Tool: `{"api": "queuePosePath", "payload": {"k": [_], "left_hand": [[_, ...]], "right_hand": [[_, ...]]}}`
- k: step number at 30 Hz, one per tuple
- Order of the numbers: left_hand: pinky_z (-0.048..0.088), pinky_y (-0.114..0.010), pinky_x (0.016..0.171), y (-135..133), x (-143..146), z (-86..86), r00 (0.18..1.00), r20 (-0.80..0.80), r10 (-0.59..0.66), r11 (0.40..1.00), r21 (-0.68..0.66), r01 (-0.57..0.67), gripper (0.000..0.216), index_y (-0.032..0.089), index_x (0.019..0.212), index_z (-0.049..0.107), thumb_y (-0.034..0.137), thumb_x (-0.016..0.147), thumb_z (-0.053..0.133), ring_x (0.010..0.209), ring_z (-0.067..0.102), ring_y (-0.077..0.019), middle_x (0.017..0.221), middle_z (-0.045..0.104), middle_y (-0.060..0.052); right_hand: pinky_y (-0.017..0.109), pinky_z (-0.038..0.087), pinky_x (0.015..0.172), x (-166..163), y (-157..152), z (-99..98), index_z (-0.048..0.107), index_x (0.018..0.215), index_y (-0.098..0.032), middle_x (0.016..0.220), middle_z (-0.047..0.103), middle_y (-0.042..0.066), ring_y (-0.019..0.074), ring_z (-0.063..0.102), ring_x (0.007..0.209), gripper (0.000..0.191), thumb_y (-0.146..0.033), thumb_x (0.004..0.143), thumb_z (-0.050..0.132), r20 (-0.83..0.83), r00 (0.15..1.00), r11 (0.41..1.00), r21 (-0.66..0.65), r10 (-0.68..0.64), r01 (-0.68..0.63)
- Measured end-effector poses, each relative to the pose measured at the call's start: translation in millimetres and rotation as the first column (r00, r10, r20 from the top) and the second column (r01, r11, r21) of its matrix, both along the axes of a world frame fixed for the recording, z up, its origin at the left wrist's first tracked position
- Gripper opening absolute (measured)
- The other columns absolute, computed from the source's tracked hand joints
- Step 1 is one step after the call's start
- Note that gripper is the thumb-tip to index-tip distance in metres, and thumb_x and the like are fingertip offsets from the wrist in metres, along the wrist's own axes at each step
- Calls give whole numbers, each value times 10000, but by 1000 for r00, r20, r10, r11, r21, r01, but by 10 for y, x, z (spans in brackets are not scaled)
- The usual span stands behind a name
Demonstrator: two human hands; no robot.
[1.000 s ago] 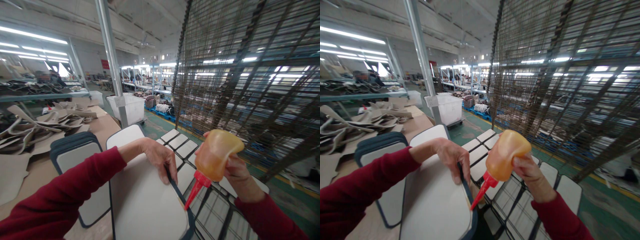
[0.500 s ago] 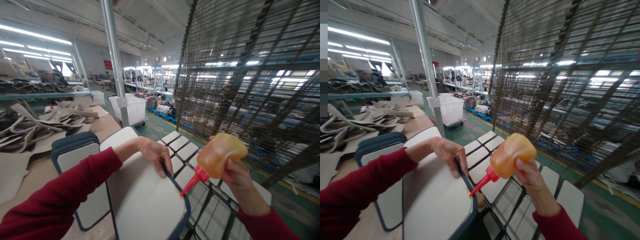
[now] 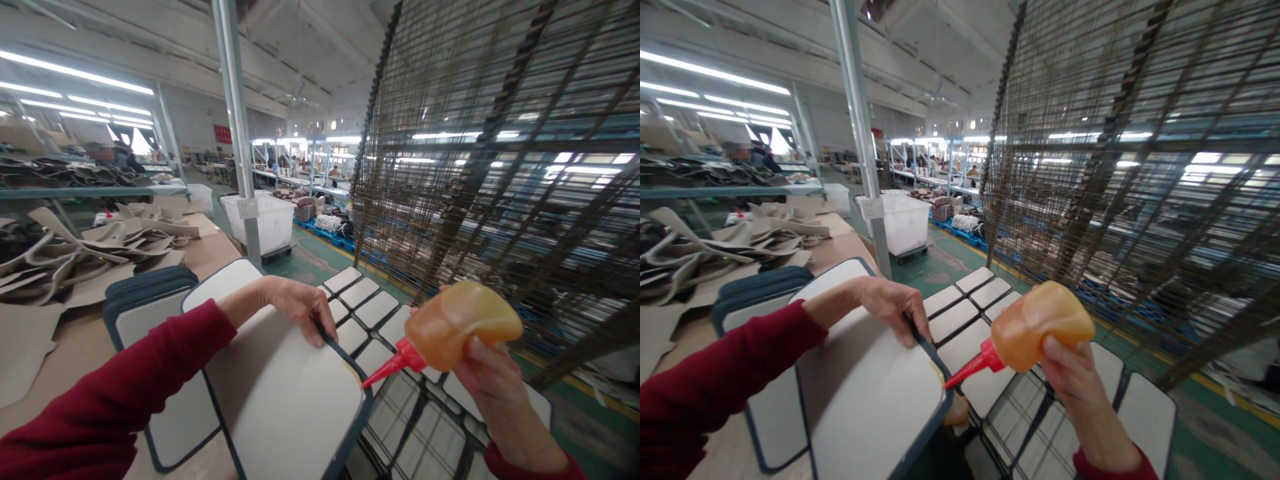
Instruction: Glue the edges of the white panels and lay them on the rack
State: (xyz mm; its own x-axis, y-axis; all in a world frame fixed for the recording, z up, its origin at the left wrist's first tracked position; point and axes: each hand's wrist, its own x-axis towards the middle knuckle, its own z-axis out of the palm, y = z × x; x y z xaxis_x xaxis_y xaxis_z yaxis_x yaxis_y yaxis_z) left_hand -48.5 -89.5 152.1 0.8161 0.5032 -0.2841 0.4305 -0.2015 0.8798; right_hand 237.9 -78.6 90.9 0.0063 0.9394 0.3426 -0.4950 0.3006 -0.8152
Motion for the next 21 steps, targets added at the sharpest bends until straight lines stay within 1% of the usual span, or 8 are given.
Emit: {"api": "queuePosePath", "payload": {"k": [3,7,10,12,15,19,21], "left_hand": [[495,-246,861,2,-28,-18,1000,1,6,1000,-7,-6,401,118,980,757,360,662,781,913,665,-233,923,747,-55],[499,-257,860,-6,-10,8,1000,12,0,1000,-9,0,380,121,945,767,361,651,790,896,669,-237,898,749,-59],[512,-262,835,-15,4,32,1000,20,5,1000,-6,-4,372,117,923,771,351,636,800,856,674,-236,848,751,-59],[513,-257,822,-15,-11,23,999,28,17,1000,6,-18,379,115,928,769,345,629,806,843,673,-232,842,750,-57],[502,-236,818,-3,-75,-29,999,42,27,999,31,-28,383,112,960,761,358,667,781,854,663,-214,875,748,-51],[490,-212,806,16,-176,-109,994,101,31,999,41,-35,423,81,985,745,402,708,747,862,647,-197,892,741,-66],[491,-212,800,15,-208,-132,990,129,51,998,36,-56,433,76,990,741,413,717,739,854,643,-192,895,740,-72]], "right_hand": [[404,602,690,-11,-24,17,687,1023,-296,1036,689,50,274,676,797,678,-399,391,909,8,1000,1000,2,-3,3],[396,588,746,-39,-7,23,677,1021,-325,1031,691,38,247,674,810,614,-396,452,897,15,1000,998,65,-7,6],[435,565,810,-46,8,25,660,1053,-333,985,701,30,232,673,765,592,-387,506,880,56,998,997,80,17,-22],[463,546,848,-41,1,30,651,1073,-329,969,703,31,243,674,771,603,-401,518,875,77,997,995,93,25,-32],[467,551,837,-34,-24,29,658,1070,-313,950,704,45,263,674,794,606,-423,513,873,86,996,994,100,25,-33],[418,584,736,-31,-33,-42,691,1014,-310,864,710,40,252,676,711,531,-414,524,868,26,997,990,123,-78,74],[399,585,714,-27,-26,-102,690,1024,-312,838,710,33,255,678,727,530,-421,536,863,4,992,985,116,-126,125]]}}
